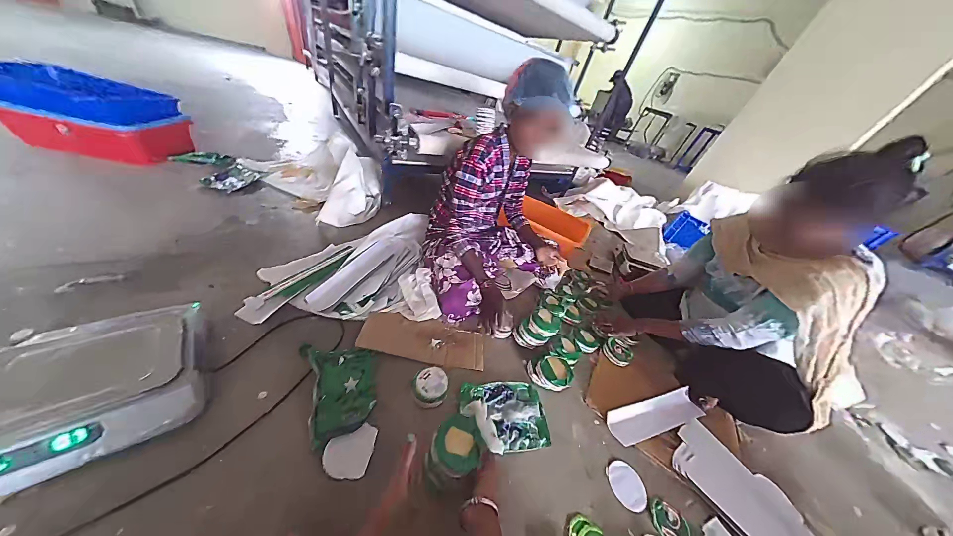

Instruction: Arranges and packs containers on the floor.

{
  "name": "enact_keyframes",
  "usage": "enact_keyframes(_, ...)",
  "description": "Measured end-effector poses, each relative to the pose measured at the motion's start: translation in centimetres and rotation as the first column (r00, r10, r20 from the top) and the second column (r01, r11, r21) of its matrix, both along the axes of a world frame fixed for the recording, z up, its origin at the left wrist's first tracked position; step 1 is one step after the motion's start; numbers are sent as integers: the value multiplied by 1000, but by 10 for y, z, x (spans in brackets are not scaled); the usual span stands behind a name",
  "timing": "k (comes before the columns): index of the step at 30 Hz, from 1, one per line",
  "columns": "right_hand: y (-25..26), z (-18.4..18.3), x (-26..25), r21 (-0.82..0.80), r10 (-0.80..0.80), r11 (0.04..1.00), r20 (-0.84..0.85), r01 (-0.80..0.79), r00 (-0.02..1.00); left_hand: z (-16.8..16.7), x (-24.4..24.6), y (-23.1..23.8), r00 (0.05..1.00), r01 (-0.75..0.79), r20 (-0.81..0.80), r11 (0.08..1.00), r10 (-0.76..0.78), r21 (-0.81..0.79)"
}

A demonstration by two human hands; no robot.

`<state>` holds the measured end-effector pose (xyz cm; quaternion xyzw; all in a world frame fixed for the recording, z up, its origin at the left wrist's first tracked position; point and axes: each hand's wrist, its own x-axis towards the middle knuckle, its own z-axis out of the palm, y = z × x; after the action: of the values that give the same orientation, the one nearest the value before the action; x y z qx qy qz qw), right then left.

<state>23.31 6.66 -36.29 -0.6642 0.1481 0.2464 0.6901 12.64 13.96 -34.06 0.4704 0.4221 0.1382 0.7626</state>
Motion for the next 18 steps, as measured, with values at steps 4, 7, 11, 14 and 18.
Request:
enact_keyframes(4, 1, -4, 16, -19, 204, 979, 3, -204, 979, -7, 51, 5, 995, -96, 4, 995, 95, 24)
enact_keyframes(7, 9, -16, 14, -17, 143, 989, -59, -144, 988, -14, 52, -1, 996, -87, 25, 996, 88, -19)
enact_keyframes(11, 9, -8, 10, 21, 141, 990, -79, -140, 987, -17, 41, -11, 985, -167, 23, 984, 168, -56)
enact_keyframes(14, -1, 9, 4, 90, 278, 959, -98, -269, 956, -16, 34, -20, 952, -297, 49, 951, 301, -84)
enact_keyframes(18, -4, 31, 27, 97, 339, 937, -16, -336, 940, 10, 52, -23, 937, -340, 75, 940, 342, -34)
